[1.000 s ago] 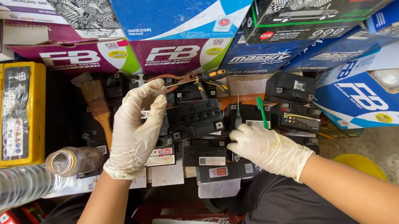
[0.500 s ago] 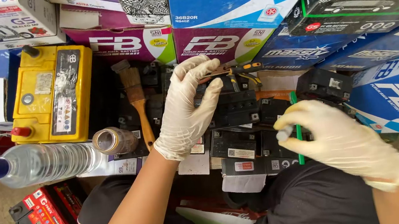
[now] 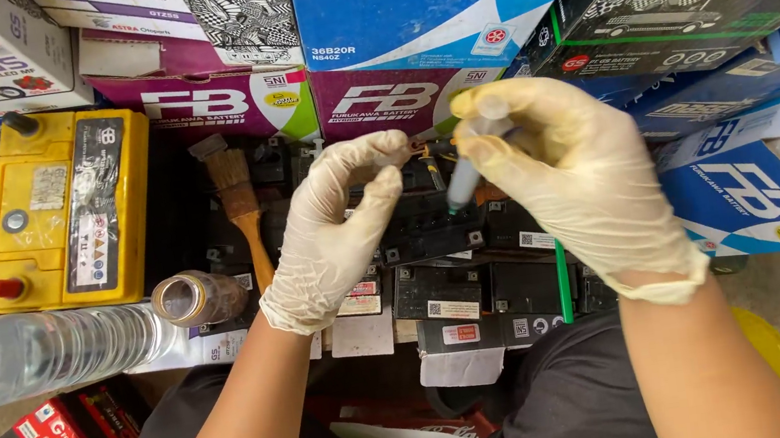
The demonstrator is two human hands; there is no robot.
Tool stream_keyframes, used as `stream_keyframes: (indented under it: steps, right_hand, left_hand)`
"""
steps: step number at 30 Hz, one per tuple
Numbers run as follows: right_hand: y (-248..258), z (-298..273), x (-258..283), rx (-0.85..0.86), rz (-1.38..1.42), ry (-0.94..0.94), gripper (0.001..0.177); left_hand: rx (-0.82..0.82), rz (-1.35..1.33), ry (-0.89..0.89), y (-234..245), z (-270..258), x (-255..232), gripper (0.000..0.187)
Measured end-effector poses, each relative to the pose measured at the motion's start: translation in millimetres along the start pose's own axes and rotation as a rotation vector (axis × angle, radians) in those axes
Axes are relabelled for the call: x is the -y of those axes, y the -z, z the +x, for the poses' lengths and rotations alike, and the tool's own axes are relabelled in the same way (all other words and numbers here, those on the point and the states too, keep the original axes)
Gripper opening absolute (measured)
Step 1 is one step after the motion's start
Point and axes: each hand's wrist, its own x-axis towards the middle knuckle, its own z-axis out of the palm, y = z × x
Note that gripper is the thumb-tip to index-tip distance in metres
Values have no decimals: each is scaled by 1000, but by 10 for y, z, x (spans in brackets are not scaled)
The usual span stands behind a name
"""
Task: Filling car battery cells with liquid using a syringe in a workshop environment
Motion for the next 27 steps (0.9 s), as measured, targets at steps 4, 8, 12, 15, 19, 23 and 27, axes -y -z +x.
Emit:
stream_keyframes:
  steps: [4, 8, 12, 15, 19, 23, 27]
  right_hand:
    - [-57, 119, -260, -40, -66, -36, 24]
    - [-104, 198, -322, 14, -57, 6, 24]
    - [-132, 247, -411, 0, -58, 45, 21]
    - [-109, 253, -571, 30, 88, 36, 26]
    - [-96, 254, -670, 41, 108, -16, 31]
    - [-81, 262, -598, 71, 0, 36, 32]
    - [-45, 240, -611, 1, -15, 2, 30]
  left_hand:
    - [154, 13, 23, -49, 20, 46, 38]
    - [151, 155, 56, -97, 94, 117, 36]
    - [141, 217, 124, -69, 171, 129, 28]
    - [189, 81, 167, -42, 217, 121, 32]
    - [215, 0, 245, -55, 219, 130, 37]
    - [240, 109, 112, -122, 194, 224, 29]
    - [258, 255, 35, -141, 238, 176, 30]
